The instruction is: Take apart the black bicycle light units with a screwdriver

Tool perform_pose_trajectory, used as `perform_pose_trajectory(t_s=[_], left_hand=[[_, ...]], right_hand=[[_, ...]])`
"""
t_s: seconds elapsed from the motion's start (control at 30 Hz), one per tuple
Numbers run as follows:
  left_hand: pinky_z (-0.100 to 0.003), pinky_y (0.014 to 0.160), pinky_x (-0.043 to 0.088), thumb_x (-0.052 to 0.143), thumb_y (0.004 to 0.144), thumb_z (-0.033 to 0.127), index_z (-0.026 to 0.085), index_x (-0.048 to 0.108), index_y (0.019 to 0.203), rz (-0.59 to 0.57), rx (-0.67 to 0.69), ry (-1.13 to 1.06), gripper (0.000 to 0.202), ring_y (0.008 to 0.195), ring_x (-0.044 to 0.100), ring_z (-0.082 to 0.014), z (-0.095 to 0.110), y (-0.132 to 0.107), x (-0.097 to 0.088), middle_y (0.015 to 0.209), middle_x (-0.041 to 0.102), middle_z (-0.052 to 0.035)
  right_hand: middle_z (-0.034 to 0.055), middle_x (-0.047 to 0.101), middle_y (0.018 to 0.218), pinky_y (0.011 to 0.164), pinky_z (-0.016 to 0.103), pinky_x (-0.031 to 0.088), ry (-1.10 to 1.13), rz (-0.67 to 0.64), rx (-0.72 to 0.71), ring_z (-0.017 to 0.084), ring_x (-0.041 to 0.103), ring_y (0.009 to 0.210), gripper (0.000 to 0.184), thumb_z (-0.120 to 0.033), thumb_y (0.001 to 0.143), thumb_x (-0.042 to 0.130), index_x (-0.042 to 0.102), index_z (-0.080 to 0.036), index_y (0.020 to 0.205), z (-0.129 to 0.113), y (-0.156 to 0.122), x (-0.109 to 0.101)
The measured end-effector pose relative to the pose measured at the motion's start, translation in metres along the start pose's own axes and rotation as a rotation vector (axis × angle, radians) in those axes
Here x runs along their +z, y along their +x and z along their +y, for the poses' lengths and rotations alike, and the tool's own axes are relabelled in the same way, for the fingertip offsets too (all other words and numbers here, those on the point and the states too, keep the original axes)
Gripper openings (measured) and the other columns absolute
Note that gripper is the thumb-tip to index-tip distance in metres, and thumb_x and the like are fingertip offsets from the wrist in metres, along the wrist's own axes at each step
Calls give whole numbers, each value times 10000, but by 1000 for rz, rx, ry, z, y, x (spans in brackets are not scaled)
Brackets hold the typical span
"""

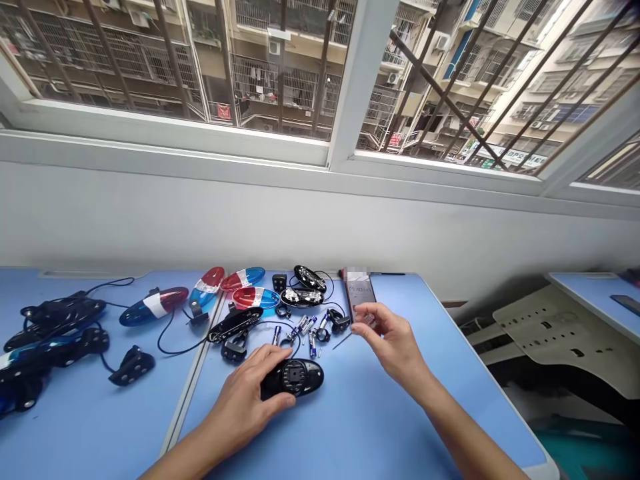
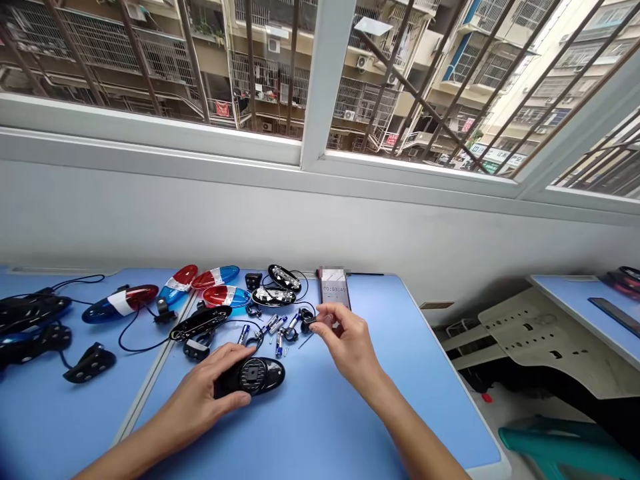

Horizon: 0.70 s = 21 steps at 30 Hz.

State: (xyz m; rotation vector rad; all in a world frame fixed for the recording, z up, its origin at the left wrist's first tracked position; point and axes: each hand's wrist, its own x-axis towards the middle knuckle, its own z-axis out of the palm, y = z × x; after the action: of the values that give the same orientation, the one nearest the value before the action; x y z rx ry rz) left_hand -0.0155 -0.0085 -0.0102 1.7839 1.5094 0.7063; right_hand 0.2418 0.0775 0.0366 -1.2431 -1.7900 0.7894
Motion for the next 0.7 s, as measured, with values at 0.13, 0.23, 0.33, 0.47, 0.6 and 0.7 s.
perform_pose_trajectory(t_s=[0.13, 0.23, 0.33, 0.47, 0.6, 0.7], left_hand=[[-408, 1009, 467, 705, 736, 227, 288, 635, 1252, -9, -14, 0, 524, 1166, 576, -286, 3, 0, -1, 1250, 636, -52], [-407, 993, 467, 714, 725, 218, 278, 624, 1255, -15, -20, 6, 541, 1142, 577, -283, 7, -1, -1, 1228, 641, -53], [-403, 973, 466, 719, 727, 219, 271, 609, 1245, -32, -22, 5, 531, 1117, 579, -278, 9, -2, -2, 1201, 645, -54], [-382, 925, 472, 727, 737, 237, 266, 619, 1165, -26, -11, 1, 442, 1070, 591, -269, 8, -2, 0, 1148, 657, -42], [-372, 899, 464, 733, 745, 238, 258, 624, 1139, -15, 5, 10, 409, 1054, 594, -261, 7, -3, 2, 1133, 662, -37], [-364, 880, 459, 759, 732, 234, 252, 629, 1135, -2, 11, 8, 424, 1045, 593, -254, 7, -3, 2, 1113, 667, -31]], right_hand=[[46, 713, 801, 649, 319, 529, -129, -77, -232, 176, 633, 664, 159, -365, 884, 617, 666, -230, 950, -4, -7, 6], [66, 734, 857, 649, 327, 546, -161, -108, -312, 181, 653, 673, 170, -362, 916, 584, 664, -229, 985, -3, -13, 12], [64, 729, 834, 597, 310, 547, -153, -126, -329, 178, 654, 651, 162, -339, 923, 575, 663, -223, 994, -4, -19, 14], [40, 720, 811, 516, 258, 537, -38, -83, -236, 160, 653, 625, 116, -294, 919, 587, 662, -240, 989, -17, -29, 10], [37, 723, 824, 486, 229, 536, 94, -121, -209, 152, 660, 630, 130, -289, 926, 579, 661, -254, 1021, -41, -35, 14], [48, 729, 816, 586, 263, 568, 51, -216, -263, 172, 683, 693, 131, -284, 932, 561, 668, -243, 995, -53, -35, 21]])
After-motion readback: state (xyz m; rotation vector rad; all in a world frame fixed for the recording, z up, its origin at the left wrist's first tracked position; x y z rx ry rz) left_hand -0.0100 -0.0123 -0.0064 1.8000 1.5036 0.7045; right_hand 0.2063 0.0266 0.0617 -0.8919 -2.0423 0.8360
